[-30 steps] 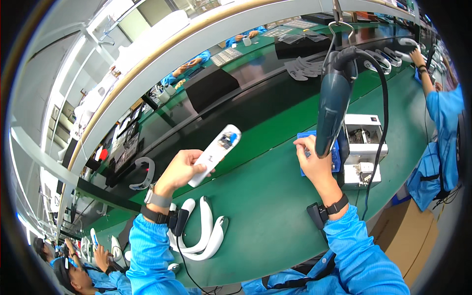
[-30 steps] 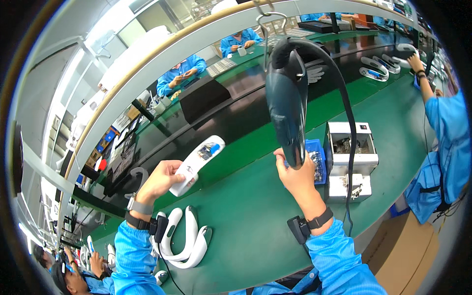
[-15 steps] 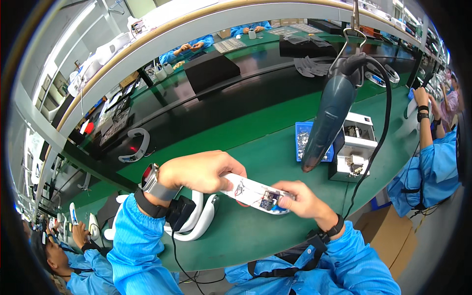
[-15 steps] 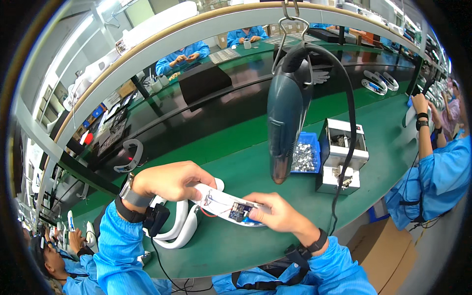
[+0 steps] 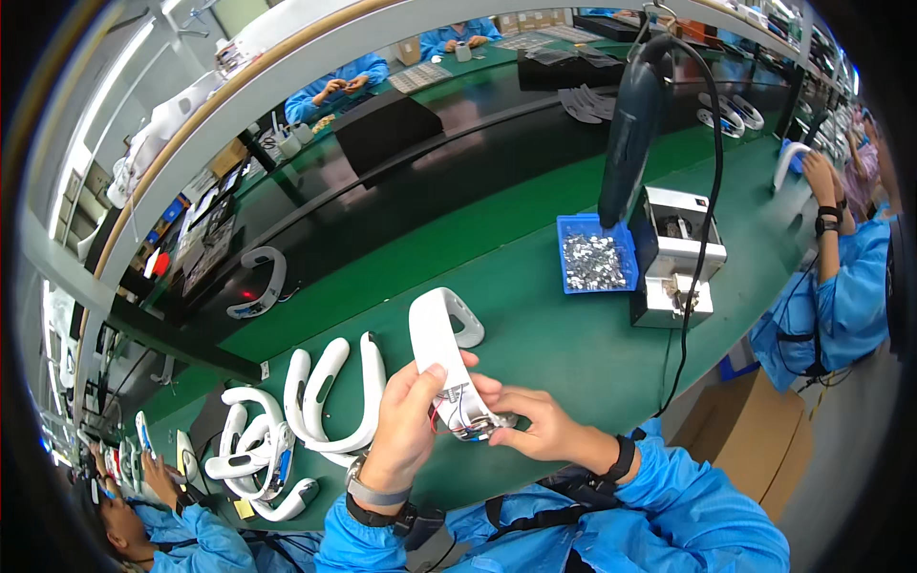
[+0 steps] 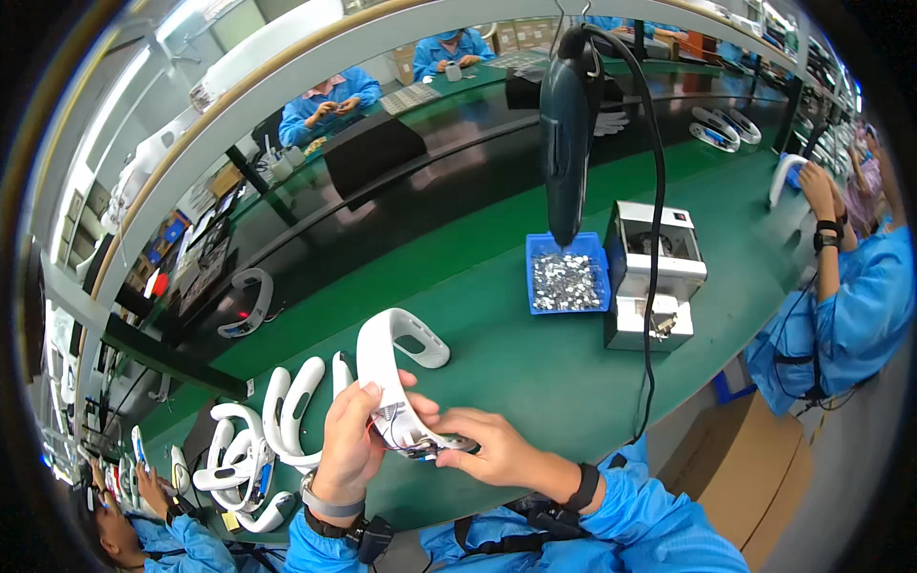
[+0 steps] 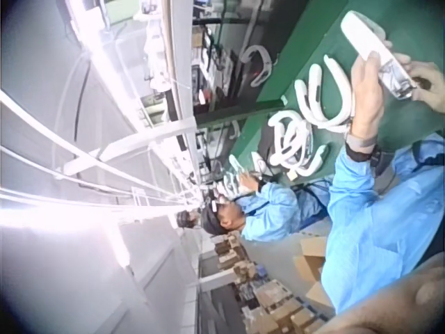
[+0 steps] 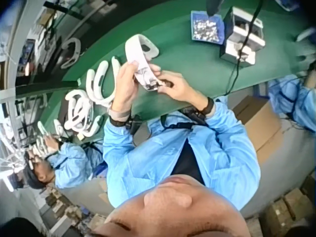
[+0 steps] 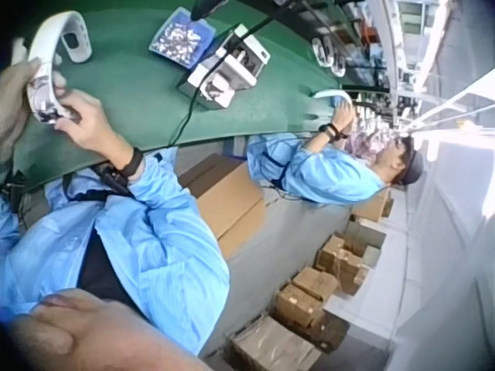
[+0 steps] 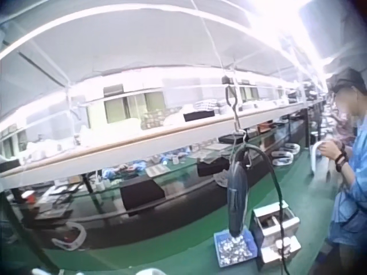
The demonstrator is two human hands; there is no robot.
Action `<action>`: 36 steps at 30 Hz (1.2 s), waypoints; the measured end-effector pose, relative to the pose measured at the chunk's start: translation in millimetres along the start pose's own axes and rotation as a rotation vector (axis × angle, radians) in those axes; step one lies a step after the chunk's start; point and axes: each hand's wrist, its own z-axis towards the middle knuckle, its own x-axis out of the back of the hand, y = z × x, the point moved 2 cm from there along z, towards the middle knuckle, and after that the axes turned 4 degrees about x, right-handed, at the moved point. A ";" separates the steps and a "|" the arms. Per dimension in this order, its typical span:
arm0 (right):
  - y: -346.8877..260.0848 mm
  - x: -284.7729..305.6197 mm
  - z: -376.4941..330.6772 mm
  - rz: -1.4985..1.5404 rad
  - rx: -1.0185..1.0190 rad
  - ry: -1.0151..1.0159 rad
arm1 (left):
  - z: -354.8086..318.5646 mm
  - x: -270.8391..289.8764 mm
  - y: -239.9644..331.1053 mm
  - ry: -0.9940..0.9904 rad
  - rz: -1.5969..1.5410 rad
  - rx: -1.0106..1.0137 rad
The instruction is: Assembling internal electronics and screwing components into plastic housings for neck fans.
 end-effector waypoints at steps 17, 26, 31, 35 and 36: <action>66.6 161.3 71.2 -1.158 -0.283 0.294 | 18.8 -35.5 -27.9 -0.105 -0.182 -0.001; 66.5 159.2 55.9 -0.801 -0.326 0.492 | 15.1 -38.9 -26.9 -0.098 -0.147 -0.010; 36.8 112.6 32.6 0.035 -0.411 0.616 | 14.9 -33.1 -28.4 -0.115 -0.148 0.002; -32.4 57.5 17.4 0.089 -0.123 0.614 | 16.6 -32.4 -27.6 -0.189 -0.181 0.009; -51.4 48.0 25.0 0.059 -0.091 0.559 | 15.8 -33.1 -28.0 -0.236 -0.205 0.020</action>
